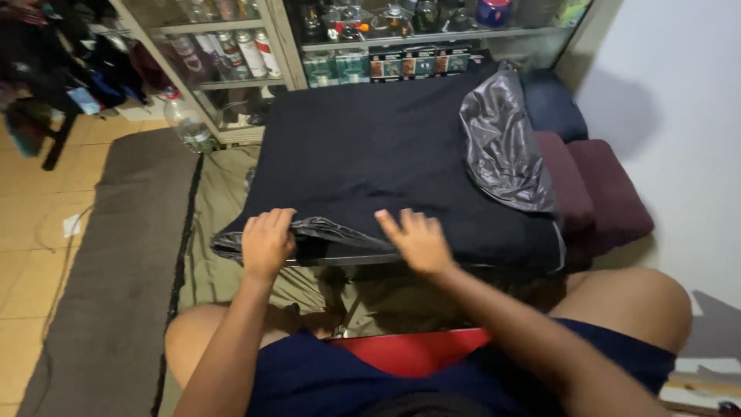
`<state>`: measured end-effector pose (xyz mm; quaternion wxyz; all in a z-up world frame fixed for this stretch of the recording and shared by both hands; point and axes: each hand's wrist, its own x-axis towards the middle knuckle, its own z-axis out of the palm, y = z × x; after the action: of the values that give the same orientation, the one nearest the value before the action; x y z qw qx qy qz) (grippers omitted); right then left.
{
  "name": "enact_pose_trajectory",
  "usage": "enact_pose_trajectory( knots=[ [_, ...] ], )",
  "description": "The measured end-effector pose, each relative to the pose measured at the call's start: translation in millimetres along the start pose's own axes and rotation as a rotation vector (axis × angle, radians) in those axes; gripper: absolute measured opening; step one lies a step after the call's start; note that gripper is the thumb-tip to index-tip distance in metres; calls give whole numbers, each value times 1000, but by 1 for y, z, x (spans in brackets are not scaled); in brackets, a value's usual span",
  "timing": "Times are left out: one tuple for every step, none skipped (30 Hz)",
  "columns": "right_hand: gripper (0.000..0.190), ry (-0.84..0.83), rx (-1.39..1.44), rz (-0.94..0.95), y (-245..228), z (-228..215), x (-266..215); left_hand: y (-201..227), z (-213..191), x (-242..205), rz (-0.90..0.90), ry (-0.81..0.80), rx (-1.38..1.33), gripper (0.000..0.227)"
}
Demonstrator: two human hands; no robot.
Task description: The person is spreading out and folding a black garment on top of a plastic storage container.
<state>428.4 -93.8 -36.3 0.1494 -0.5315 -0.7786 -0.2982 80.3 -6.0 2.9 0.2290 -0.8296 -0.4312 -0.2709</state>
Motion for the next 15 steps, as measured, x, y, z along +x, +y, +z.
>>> enact_pose_trajectory(
  knots=[
    [69, -8, -96, 35, 21, -5, -12, -3, -3, 1, 7, -43, 12, 40],
    [62, -16, -193, 62, 43, -10, -23, -5, -6, 0, 9, -85, 24, 41],
    [62, -26, -200, 59, 68, -19, -40, -5, -4, -1, 6, -85, 12, 41],
    [54, -115, -184, 103, 95, -28, -55, -6, -3, -3, -27, -125, 33, 39],
    [46, -203, -169, 148, 121, -38, -69, -6, -2, -4, -60, -164, 55, 37],
    [46, -206, -173, 139, 142, -28, -90, -6, -4, -8, -69, -164, 50, 37],
    [40, -212, -284, 124, 163, -20, -111, -5, -6, -11, -142, -297, 90, 42],
    [35, -217, -395, 115, 183, -11, -133, -5, -9, -14, -209, -430, 130, 50],
    [35, -220, -399, 112, 189, -19, -138, -15, 6, -28, -211, -430, 125, 50],
    [35, -268, -397, 125, 193, -26, -141, -27, 20, -40, -290, -540, 143, 37],
    [35, -317, -395, 138, 198, -33, -144, -39, 33, -51, -371, -649, 160, 27],
    [35, -312, -396, 141, 206, -29, -151, -43, 25, -48, -369, -645, 163, 27],
    [32, -340, -403, 144, 213, -25, -157, -46, 17, -45, -423, -701, 141, 31],
    [29, -367, -408, 147, 220, -20, -164, -50, 8, -42, -475, -756, 119, 35],
    [29, -361, -408, 152, 224, -24, -164, -55, 7, -43, -473, -750, 124, 35]
  ],
)
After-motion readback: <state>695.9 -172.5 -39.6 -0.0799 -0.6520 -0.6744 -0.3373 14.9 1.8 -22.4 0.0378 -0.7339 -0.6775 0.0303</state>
